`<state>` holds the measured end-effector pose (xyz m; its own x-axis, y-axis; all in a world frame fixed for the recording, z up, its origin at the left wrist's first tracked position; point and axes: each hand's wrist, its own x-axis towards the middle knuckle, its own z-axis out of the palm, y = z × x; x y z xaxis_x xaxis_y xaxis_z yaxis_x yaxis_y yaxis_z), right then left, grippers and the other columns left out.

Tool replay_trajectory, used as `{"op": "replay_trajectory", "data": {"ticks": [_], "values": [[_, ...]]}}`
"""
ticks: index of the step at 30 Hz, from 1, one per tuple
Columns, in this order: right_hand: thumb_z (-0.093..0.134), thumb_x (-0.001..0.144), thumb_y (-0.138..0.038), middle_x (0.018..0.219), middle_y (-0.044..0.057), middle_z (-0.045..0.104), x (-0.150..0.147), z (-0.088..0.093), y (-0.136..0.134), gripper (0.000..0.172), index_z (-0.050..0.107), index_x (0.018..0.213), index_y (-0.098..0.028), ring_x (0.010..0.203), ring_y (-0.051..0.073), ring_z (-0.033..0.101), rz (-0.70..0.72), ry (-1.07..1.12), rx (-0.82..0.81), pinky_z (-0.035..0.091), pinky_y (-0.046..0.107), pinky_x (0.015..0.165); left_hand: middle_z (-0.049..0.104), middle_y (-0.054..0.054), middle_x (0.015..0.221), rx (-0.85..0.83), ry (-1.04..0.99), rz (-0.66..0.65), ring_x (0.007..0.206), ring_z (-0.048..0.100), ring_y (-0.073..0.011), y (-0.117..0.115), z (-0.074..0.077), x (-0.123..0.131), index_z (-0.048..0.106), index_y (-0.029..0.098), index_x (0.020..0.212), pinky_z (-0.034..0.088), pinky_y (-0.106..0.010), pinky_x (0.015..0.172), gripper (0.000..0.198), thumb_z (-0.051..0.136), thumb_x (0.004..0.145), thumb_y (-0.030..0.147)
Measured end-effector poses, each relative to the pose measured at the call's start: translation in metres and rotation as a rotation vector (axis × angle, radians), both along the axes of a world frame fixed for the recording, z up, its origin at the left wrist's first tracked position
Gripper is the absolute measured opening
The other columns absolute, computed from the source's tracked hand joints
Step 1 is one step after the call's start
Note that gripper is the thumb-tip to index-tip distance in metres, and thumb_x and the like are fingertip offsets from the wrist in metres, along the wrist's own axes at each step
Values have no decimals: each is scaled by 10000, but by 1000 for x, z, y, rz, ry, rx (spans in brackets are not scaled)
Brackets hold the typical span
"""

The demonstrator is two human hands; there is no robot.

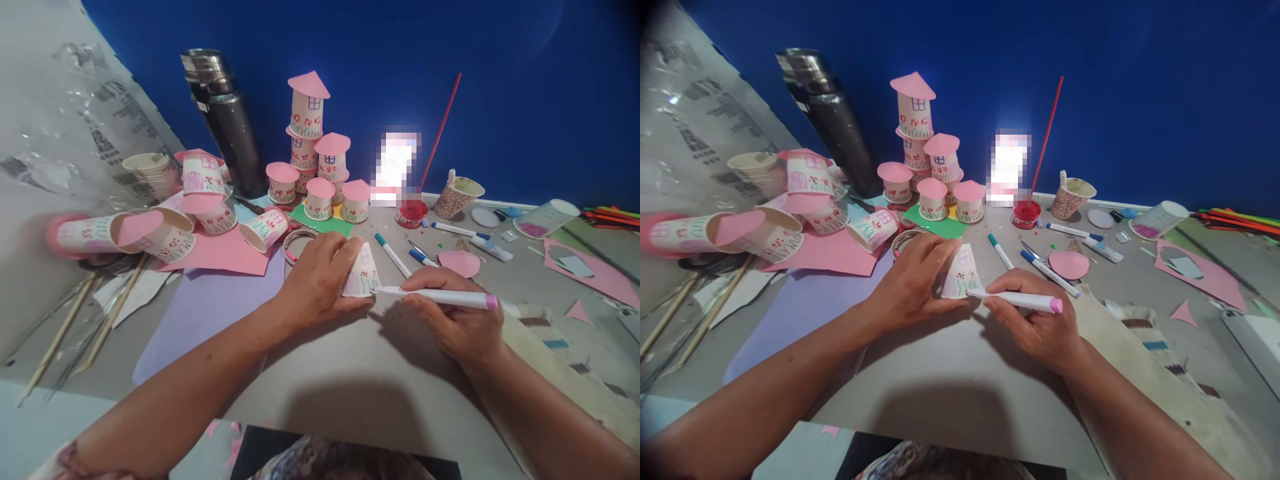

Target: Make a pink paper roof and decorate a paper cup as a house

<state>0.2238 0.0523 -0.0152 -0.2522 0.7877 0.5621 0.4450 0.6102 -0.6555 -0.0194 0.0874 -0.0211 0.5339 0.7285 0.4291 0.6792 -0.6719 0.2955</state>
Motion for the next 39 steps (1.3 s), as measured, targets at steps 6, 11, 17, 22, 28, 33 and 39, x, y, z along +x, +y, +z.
{"op": "replay_trajectory", "data": {"ticks": [6, 11, 17, 22, 28, 33, 39], "values": [[666, 989, -349, 752, 66, 760, -5, 7, 0, 157, 756, 900, -255, 657, 220, 717, 85, -44, 24, 572, 338, 578, 589, -180, 1241, 7, 7, -2, 1149, 566, -363, 2, -3, -1, 461, 151, 1443, 487, -531, 996, 781, 776, 847, 547], [681, 975, -259, 764, 53, 774, -6, 7, 2, 81, 745, 926, -248, 653, 204, 726, 103, -43, 76, 562, 309, 571, 600, -187, 1235, 44, 21, 3, 1125, 571, -360, 2, -3, -2, 473, 138, 1442, 484, -537, 987, 772, 755, 860, 559], [695, 952, -203, 779, 29, 772, -6, 5, 4, 36, 722, 933, -216, 661, 169, 721, 119, -70, 132, 546, 269, 600, 605, -186, 1227, 58, 8, -6, 1108, 574, -360, 1, -3, 0, 483, 145, 1446, 488, -536, 968, 756, 757, 861, 538], [670, 970, -184, 777, 19, 762, -5, 6, 5, 47, 701, 941, -205, 660, 146, 703, 150, -103, 134, 525, 254, 612, 604, -182, 1221, 65, -1, -10, 1116, 576, -356, 2, -3, 0, 495, 149, 1436, 492, -523, 973, 751, 785, 848, 515], [680, 954, -166, 775, 30, 758, -5, 5, 5, 48, 711, 935, -198, 664, 158, 705, 152, -63, 138, 534, 267, 618, 600, -172, 1231, 39, -4, -3, 1149, 581, -361, 1, -2, -2, 488, 178, 1448, 494, -524, 997, 757, 808, 836, 489], [696, 935, -141, 791, 20, 765, -2, 7, 5, 82, 722, 936, -219, 664, 152, 704, 100, 13, 126, 537, 251, 603, 584, -171, 1288, 17, -49, -3, 1185, 575, -360, 1, -3, -2, 462, 204, 1470, 497, -522, 1013, 765, 800, 848, 492], [697, 926, -132, 782, 11, 764, -2, 8, 5, 94, 722, 916, -222, 649, 143, 698, 86, 22, 125, 530, 241, 590, 573, -177, 1333, -8, -114, -33, 1243, 563, -356, 1, -4, -2, 437, 201, 1483, 491, -519, 1050, 753, 791, 866, 448]]}}
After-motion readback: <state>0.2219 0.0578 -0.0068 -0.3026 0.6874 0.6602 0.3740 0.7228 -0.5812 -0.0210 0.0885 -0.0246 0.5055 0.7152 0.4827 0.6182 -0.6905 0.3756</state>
